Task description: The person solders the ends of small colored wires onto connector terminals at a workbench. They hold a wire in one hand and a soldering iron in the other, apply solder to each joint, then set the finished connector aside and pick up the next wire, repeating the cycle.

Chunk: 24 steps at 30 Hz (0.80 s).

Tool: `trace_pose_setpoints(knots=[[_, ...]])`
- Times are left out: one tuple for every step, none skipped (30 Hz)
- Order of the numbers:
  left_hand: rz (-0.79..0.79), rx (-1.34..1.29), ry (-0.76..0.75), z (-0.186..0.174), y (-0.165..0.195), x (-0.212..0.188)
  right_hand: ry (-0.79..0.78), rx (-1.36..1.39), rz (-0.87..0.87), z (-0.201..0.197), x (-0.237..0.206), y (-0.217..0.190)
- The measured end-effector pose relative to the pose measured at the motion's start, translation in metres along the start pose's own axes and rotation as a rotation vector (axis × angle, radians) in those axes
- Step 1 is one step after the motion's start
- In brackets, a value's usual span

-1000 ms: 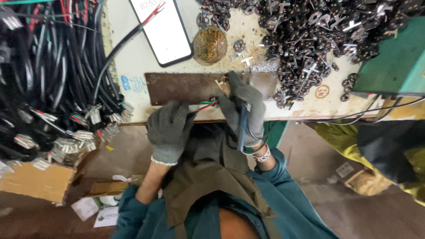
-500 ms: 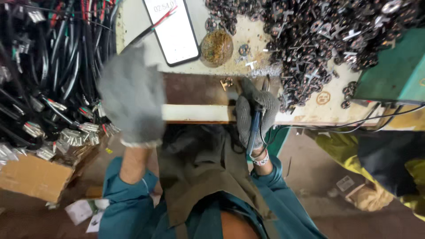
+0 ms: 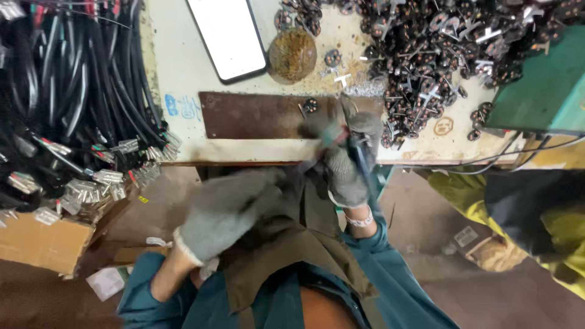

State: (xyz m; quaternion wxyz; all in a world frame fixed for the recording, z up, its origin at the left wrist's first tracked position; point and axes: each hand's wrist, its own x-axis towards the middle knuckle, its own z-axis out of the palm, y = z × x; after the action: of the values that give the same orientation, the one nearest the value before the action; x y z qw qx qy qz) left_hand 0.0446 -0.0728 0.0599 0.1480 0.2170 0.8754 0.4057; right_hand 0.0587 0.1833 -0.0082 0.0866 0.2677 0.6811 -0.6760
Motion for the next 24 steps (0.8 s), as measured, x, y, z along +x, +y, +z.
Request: trace_pose_setpoints(knots=[[0.014,-0.087,-0.103,0.009,-0.002,-0.005,0.006,0.041,0.201,-0.002,-0.003,0.002],[-0.081,-0.185,-0.104,0.017,-0.005,-0.008,-0.123,-0.283,-0.152,-0.004,-0.007,0.004],[-0.161,-0.282,-0.107,0.026,-0.008,-0.004,-0.242,-0.607,-0.513,-0.002,-0.009,0.007],[-0.236,-0.375,-0.103,0.032,-0.011,-0.001,-0.364,-0.935,-0.880,-0.002,-0.008,0.009],[-0.287,-0.490,-0.070,0.037,-0.012,0.005,-0.317,-0.642,-0.734,0.003,-0.011,0.011],[-0.346,-0.600,-0.033,0.040,-0.013,0.010,-0.292,-0.501,-0.669,0.008,-0.011,0.013],[-0.401,-0.712,0.004,0.040,-0.011,0.014,-0.242,-0.447,-0.619,0.011,-0.012,0.012],[-0.402,-0.713,0.037,0.040,-0.010,0.018,-0.154,-0.408,-0.585,0.014,-0.010,0.011],[-0.406,-0.711,0.066,0.039,-0.008,0.022,-0.059,-0.376,-0.557,0.016,-0.010,0.008],[-0.414,-0.713,0.085,0.038,-0.006,0.024,0.081,-0.315,-0.569,0.016,-0.007,0.004],[-0.458,-0.747,0.092,0.038,-0.005,0.026,0.131,-0.288,-0.576,0.017,-0.005,-0.001],[-0.491,-0.775,0.110,0.038,-0.005,0.027,0.151,-0.267,-0.560,0.016,-0.003,-0.006],[-0.516,-0.804,0.130,0.039,-0.007,0.029,0.094,-0.254,-0.515,0.016,-0.002,-0.010],[-0.526,-0.782,0.106,0.040,-0.008,0.031,0.002,-0.261,-0.456,0.015,-0.001,-0.015],[-0.543,-0.761,0.079,0.041,-0.008,0.031,-0.068,-0.265,-0.400,0.014,0.000,-0.019],[-0.561,-0.737,0.054,0.042,-0.009,0.031,-0.116,-0.275,-0.381,0.014,-0.001,-0.022],[-0.504,-0.725,0.067,0.043,-0.009,0.032,-0.127,-0.350,-0.385,0.014,-0.001,-0.024],[-0.452,-0.715,0.072,0.045,-0.008,0.032,-0.152,-0.439,-0.376,0.014,-0.002,-0.026],[-0.389,-0.703,0.080,0.046,-0.007,0.033,-0.186,-0.646,-0.330,0.015,-0.004,-0.027],[-0.337,-0.675,0.165,0.048,-0.006,0.034,-0.163,-0.612,-0.378,0.018,-0.005,-0.027],[-0.284,-0.648,0.250,0.049,-0.005,0.035,-0.143,-0.578,-0.427,0.022,-0.008,-0.027],[-0.238,-0.621,0.335,0.051,-0.003,0.036,-0.129,-0.544,-0.470,0.025,-0.010,-0.027],[-0.239,-0.540,0.362,0.051,-0.004,0.036,-0.071,-0.511,-0.489,0.028,-0.013,-0.028],[-0.237,-0.459,0.385,0.052,-0.003,0.036,-0.009,-0.477,-0.509,0.031,-0.016,-0.028]])
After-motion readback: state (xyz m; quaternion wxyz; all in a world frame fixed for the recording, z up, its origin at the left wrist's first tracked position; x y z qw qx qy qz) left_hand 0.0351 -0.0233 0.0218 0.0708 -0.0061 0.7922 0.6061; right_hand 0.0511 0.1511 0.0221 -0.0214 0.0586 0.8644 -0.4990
